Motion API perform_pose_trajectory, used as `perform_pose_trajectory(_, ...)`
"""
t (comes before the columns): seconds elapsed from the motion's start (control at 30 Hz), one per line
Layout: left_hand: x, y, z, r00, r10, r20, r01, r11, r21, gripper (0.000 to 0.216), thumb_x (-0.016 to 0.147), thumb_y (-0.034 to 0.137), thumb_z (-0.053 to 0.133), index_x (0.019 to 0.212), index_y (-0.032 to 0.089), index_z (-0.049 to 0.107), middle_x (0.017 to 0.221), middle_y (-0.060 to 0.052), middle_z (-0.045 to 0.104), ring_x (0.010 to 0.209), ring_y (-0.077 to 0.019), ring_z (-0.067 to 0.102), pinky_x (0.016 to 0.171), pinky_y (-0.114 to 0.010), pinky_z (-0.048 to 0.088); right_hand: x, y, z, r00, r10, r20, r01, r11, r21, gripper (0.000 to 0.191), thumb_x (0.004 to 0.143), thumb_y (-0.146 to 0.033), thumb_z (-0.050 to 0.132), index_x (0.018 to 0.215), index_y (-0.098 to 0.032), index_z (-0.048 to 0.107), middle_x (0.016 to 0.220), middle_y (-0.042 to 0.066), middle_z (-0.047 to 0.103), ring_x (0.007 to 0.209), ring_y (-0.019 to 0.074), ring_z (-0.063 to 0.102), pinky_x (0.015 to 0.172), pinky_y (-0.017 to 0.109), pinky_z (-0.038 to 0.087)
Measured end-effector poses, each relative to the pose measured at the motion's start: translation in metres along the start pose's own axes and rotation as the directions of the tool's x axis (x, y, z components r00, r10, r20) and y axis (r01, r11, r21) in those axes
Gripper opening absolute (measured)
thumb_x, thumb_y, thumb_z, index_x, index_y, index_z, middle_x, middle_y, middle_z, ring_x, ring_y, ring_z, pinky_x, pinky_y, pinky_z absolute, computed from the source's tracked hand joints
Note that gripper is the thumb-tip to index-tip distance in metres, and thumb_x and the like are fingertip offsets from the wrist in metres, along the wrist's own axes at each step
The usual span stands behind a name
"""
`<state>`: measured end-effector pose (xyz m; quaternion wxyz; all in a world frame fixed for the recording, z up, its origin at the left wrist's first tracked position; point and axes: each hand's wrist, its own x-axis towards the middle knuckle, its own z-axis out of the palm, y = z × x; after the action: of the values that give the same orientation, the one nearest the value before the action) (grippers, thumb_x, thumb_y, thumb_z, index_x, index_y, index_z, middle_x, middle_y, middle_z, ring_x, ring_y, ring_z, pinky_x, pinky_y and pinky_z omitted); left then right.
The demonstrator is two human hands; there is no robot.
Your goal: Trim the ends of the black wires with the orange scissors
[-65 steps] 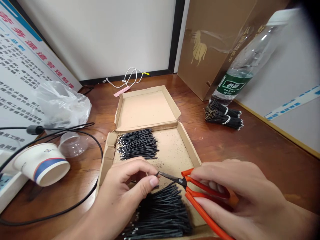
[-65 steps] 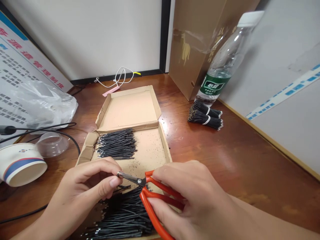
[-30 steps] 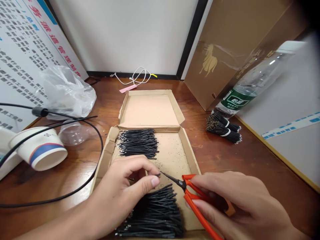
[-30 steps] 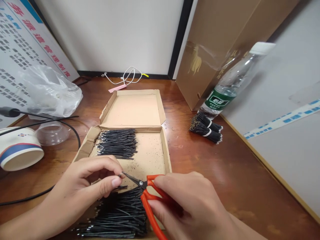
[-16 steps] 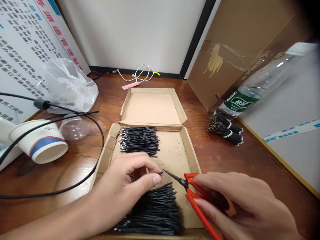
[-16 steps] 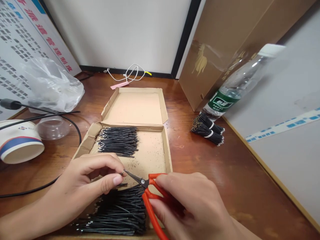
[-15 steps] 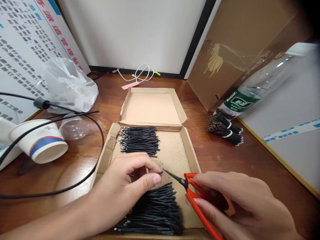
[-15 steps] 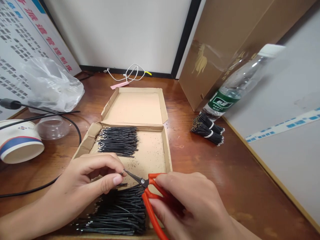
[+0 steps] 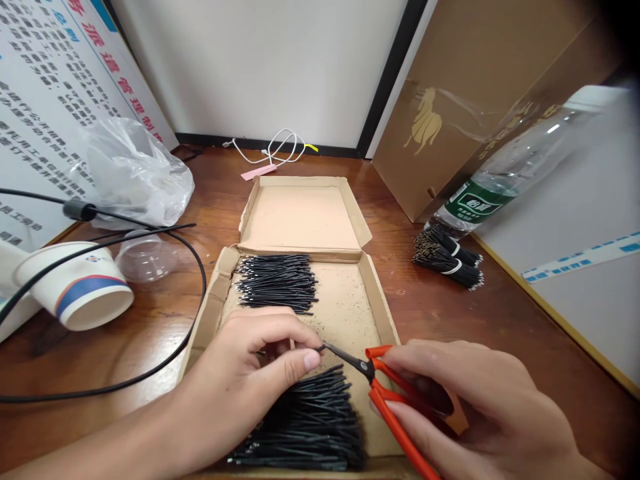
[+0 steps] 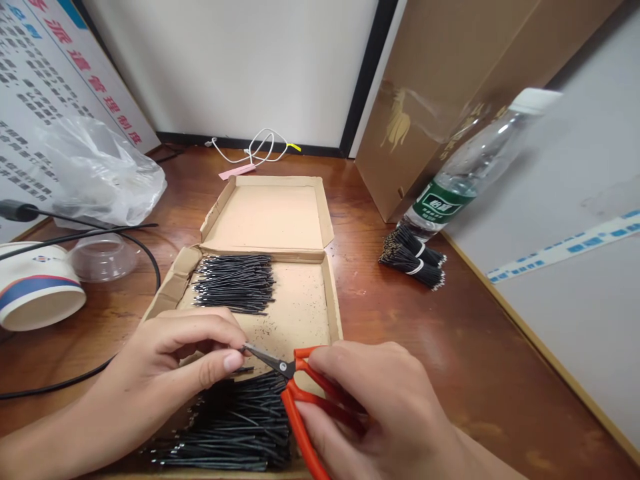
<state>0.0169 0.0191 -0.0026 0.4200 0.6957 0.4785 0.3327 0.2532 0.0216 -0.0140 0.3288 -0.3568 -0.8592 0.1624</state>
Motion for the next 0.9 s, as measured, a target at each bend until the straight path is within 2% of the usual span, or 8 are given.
perform_pose_trajectory(0.1, -0.001, -0.003, -0.001, 1.000, 0.008, -0.001, -0.008, 0.996, 0.084, 0.020, 0.093, 0.015, 0.060, 0.076, 0.017, 0.071, 0.070, 0.002, 0.066, 0.064, -0.0117, 0.061, 0.059, -0.021, 0.044, 0.002, 0.003, 0.000, 1.000, -0.010, 0.011, 0.010, 1.000, 0.012, 0.009, 0.088, -0.013, 0.059, 0.084, -0.020, 0.064, 0.061, -0.001, 0.065, 0.045, 0.0106, 0.053, 0.042, 0.024, 0.039)
perform_pose_trajectory(0.17, -0.003, -0.010, -0.003, 0.998, 0.058, -0.017, -0.053, 0.973, 0.224, 0.018, 0.094, 0.014, 0.059, 0.083, 0.019, 0.073, 0.071, 0.002, 0.066, 0.064, -0.0118, 0.060, 0.059, -0.022, 0.043, 0.004, 0.006, 0.000, 1.000, -0.008, -0.022, 0.008, 1.000, 0.027, 0.009, 0.088, -0.012, 0.059, 0.085, -0.019, 0.063, 0.060, -0.002, 0.062, 0.045, 0.0097, 0.050, 0.043, 0.023, 0.038)
perform_pose_trajectory(0.3, -0.003, -0.027, -0.009, 0.971, 0.236, 0.027, -0.210, 0.800, 0.562, 0.020, 0.096, 0.012, 0.054, 0.099, 0.019, 0.073, 0.083, -0.002, 0.066, 0.068, -0.0146, 0.061, 0.062, -0.026, 0.043, 0.007, 0.012, -0.001, 0.998, 0.004, -0.069, 0.001, 0.998, 0.059, 0.005, 0.088, -0.014, 0.062, 0.086, -0.018, 0.063, 0.059, -0.004, 0.056, 0.048, 0.0088, 0.045, 0.045, 0.023, 0.036)
perform_pose_trajectory(0.47, 0.005, -0.031, -0.015, 0.982, 0.101, 0.161, -0.190, 0.569, 0.800, 0.023, 0.099, 0.016, 0.050, 0.092, 0.019, 0.072, 0.089, -0.004, 0.066, 0.069, -0.0173, 0.062, 0.061, -0.028, 0.045, 0.007, 0.017, 0.000, 0.996, 0.022, -0.085, -0.016, 0.997, 0.071, 0.006, 0.088, -0.014, 0.062, 0.083, -0.015, 0.065, 0.058, -0.003, 0.054, 0.048, 0.0087, 0.043, 0.046, 0.024, 0.034)
perform_pose_trajectory(0.6, 0.012, -0.027, -0.015, 0.978, 0.041, 0.204, -0.199, 0.477, 0.856, 0.024, 0.101, 0.016, 0.047, 0.098, 0.019, 0.070, 0.095, -0.006, 0.066, 0.075, -0.0216, 0.064, 0.065, -0.033, 0.048, 0.008, 0.019, 0.002, 0.995, 0.008, -0.099, -0.002, 0.998, 0.067, 0.009, 0.089, -0.015, 0.061, 0.080, -0.016, 0.064, 0.057, -0.003, 0.053, 0.047, 0.0084, 0.040, 0.045, 0.024, 0.032)
perform_pose_trajectory(0.7, 0.014, -0.026, -0.014, 0.978, 0.100, 0.184, -0.209, 0.500, 0.840, 0.023, 0.101, 0.015, 0.046, 0.097, 0.017, 0.069, 0.097, -0.007, 0.066, 0.080, -0.0236, 0.063, 0.070, -0.036, 0.049, 0.009, 0.020, 0.003, 0.995, 0.013, -0.101, -0.006, 0.997, 0.074, 0.010, 0.089, -0.016, 0.061, 0.080, -0.015, 0.065, 0.056, -0.003, 0.052, 0.047, 0.0083, 0.039, 0.044, 0.024, 0.032)
perform_pose_trajectory(0.77, 0.012, -0.024, -0.015, 0.977, 0.119, 0.178, -0.214, 0.571, 0.793, 0.023, 0.101, 0.015, 0.046, 0.095, 0.016, 0.068, 0.095, -0.007, 0.065, 0.080, -0.0226, 0.062, 0.072, -0.036, 0.049, 0.010, 0.021, 0.004, 0.995, 0.015, -0.103, -0.007, 0.997, 0.072, 0.010, 0.089, -0.015, 0.060, 0.081, -0.014, 0.066, 0.057, -0.003, 0.053, 0.047, 0.0082, 0.040, 0.045, 0.023, 0.032)
perform_pose_trajectory(0.9, 0.006, -0.017, -0.020, 0.951, 0.003, 0.308, -0.211, 0.735, 0.644, 0.021, 0.101, 0.018, 0.046, 0.095, 0.019, 0.066, 0.090, -0.004, 0.063, 0.079, -0.0193, 0.061, 0.071, -0.031, 0.047, 0.012, 0.023, 0.004, 0.993, 0.001, -0.115, 0.003, 0.999, 0.034, 0.008, 0.087, -0.013, 0.060, 0.082, -0.013, 0.067, 0.055, -0.004, 0.049, 0.047, 0.0079, 0.037, 0.044, 0.023, 0.030)
